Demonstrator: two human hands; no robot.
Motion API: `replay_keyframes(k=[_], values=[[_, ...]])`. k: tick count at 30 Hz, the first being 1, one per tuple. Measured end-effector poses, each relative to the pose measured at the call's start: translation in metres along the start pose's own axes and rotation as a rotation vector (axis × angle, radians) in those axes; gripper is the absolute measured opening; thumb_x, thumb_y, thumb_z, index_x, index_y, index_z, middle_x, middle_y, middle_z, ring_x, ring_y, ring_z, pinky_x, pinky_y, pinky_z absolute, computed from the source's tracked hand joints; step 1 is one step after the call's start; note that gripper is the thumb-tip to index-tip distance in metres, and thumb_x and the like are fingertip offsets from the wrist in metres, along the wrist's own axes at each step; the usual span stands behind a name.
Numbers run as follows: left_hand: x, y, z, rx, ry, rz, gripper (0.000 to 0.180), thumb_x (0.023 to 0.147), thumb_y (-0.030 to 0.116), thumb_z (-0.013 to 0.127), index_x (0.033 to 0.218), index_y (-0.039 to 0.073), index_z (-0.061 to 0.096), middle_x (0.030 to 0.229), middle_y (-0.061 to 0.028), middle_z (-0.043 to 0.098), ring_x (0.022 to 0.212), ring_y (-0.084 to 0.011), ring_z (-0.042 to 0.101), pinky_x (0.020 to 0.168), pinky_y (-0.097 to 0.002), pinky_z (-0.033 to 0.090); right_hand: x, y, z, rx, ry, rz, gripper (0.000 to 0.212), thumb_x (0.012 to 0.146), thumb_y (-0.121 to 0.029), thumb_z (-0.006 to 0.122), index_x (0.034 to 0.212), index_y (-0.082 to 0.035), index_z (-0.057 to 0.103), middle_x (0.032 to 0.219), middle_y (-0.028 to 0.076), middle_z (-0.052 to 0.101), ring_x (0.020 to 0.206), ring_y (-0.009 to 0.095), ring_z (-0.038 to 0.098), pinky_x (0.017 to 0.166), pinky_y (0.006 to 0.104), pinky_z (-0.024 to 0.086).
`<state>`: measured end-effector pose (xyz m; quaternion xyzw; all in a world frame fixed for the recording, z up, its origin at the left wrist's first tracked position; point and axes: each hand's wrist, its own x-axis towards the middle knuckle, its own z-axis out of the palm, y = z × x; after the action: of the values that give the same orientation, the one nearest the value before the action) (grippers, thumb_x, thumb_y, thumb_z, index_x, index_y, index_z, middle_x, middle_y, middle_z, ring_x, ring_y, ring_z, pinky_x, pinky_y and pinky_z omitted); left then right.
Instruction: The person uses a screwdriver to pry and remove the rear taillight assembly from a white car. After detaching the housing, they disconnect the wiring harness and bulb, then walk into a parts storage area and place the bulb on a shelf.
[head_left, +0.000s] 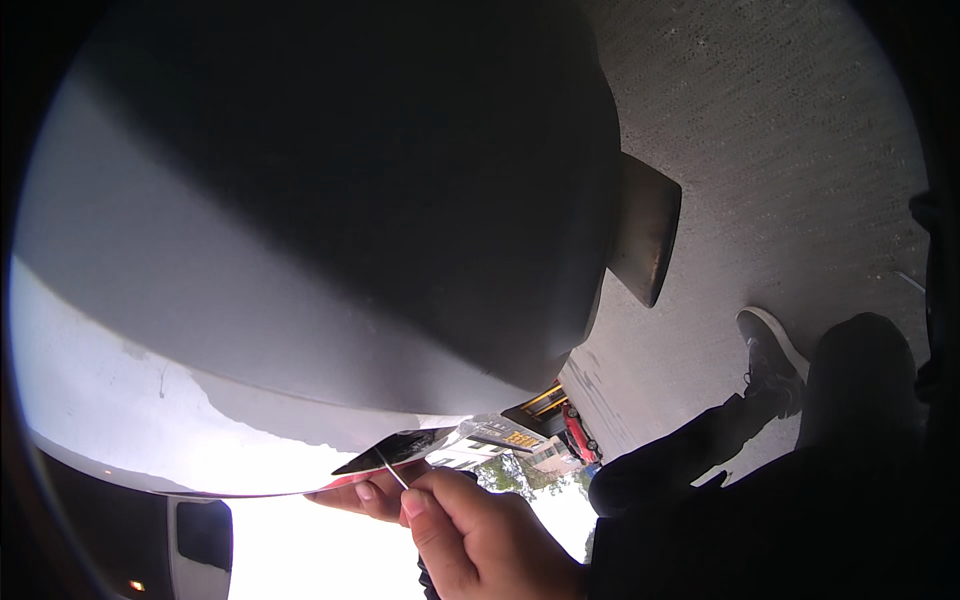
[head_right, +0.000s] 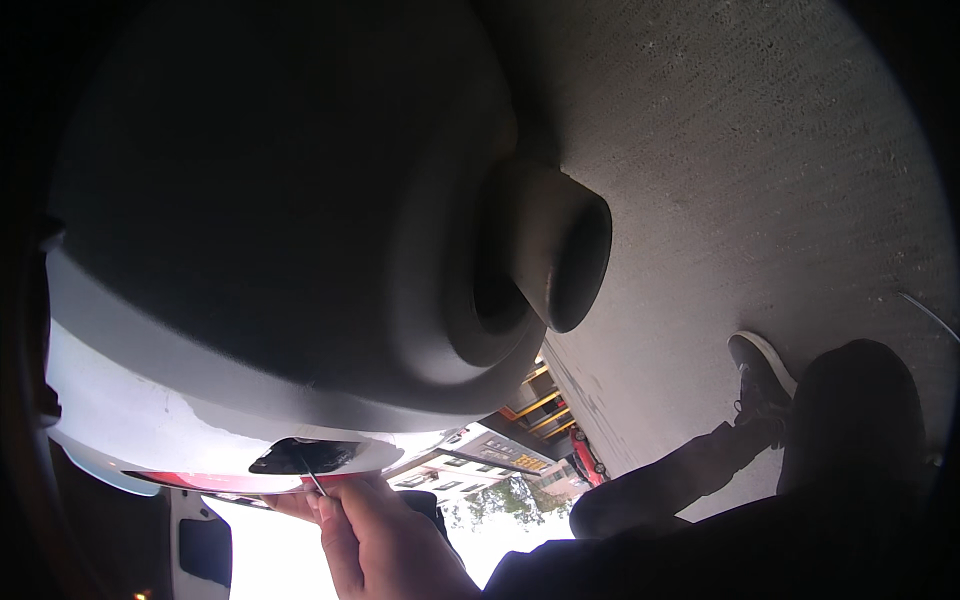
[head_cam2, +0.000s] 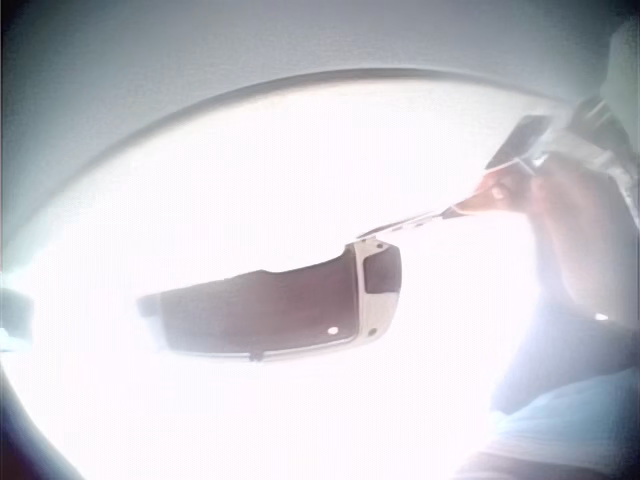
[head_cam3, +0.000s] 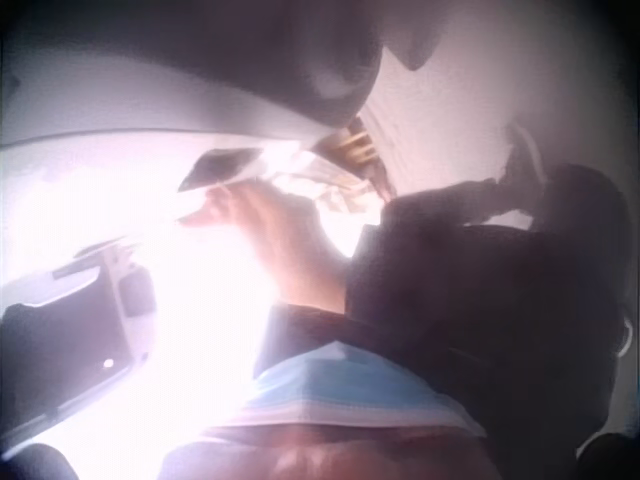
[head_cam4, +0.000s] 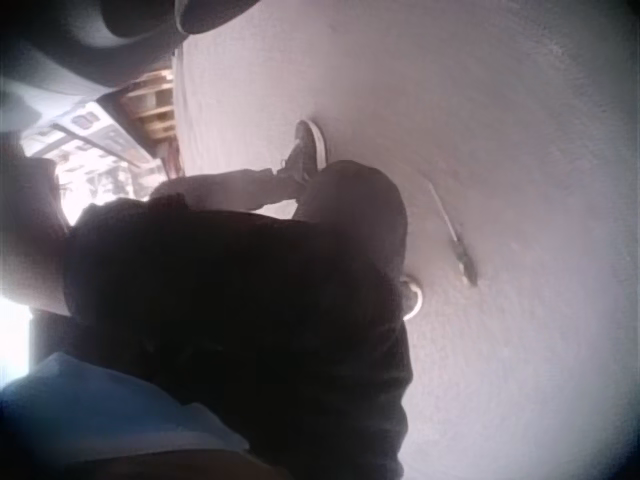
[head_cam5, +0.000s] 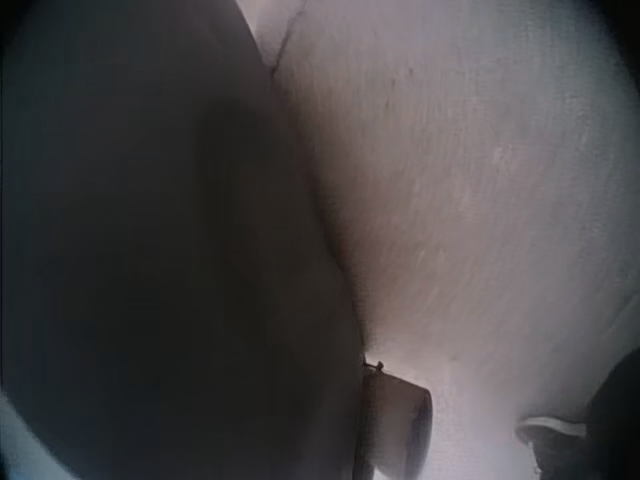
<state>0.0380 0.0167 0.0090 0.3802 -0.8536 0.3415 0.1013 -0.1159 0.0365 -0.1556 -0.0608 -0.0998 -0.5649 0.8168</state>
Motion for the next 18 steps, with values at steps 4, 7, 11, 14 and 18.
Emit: replay_keyframes(k=[4,7,11,14,18], values=[[-0.001,0.001,-0.004,0.012,-0.022,0.003,0.045,0.100,0.040,0.040,0.139,0.019,0.043,0.150,-0.0268,0.036,0.144,-0.0445,0.033,0.113,-0.0591,0.033,-0.003,0.015,0.000,0.061,0.116,-0.088,0.038,0.104,-0.037,0.054,0.095,-0.006,0.072,0.071,0.004,0.065,0.055,0.014,0.056,0.052,0.0260,0.046],[-0.003,0.002,-0.003,0.004,-0.022,-0.011,0.047,0.099,0.041,0.041,0.140,0.018,0.043,0.150,-0.0265,0.036,0.144,-0.0441,0.032,0.114,-0.0591,0.032,0.000,0.019,-0.001,-0.029,0.327,-0.306,0.041,0.105,-0.040,0.053,0.090,-0.006,0.072,0.065,0.003,0.062,0.052,0.013,0.054,0.050,0.0265,0.045],[-0.001,0.004,0.000,0.003,-0.019,-0.022,0.049,0.098,0.041,0.043,0.140,0.017,0.043,0.150,-0.0262,0.036,0.145,-0.0436,0.031,0.115,-0.0592,0.030,0.000,0.010,-0.013,-0.091,0.245,-0.281,0.045,0.105,-0.042,0.053,0.086,-0.006,0.071,0.059,0.001,0.058,0.047,0.011,0.049,0.045,0.0281,0.041],[0.004,0.005,0.002,-0.024,0.002,-0.026,0.051,0.097,0.042,0.045,0.141,0.016,0.043,0.150,-0.0259,0.036,0.145,-0.0433,0.031,0.116,-0.0592,0.029,-0.003,-0.003,-0.021,-0.173,0.077,-0.130,0.049,0.105,-0.045,0.050,0.083,-0.007,0.071,0.054,-0.001,0.054,0.040,0.008,0.040,0.038,0.0291,0.036],[0.008,0.009,0.002,-0.038,0.007,-0.019,0.054,0.096,0.042,0.047,0.141,0.015,0.042,0.150,-0.0256,0.036,0.146,-0.0428,0.030,0.116,-0.0592,0.028,-0.006,-0.012,-0.019,-0.146,-0.006,-0.096,0.040,0.103,-0.037,0.054,0.085,-0.005,0.071,0.059,0.002,0.057,0.047,0.012,0.047,0.046,0.0315,0.041]])
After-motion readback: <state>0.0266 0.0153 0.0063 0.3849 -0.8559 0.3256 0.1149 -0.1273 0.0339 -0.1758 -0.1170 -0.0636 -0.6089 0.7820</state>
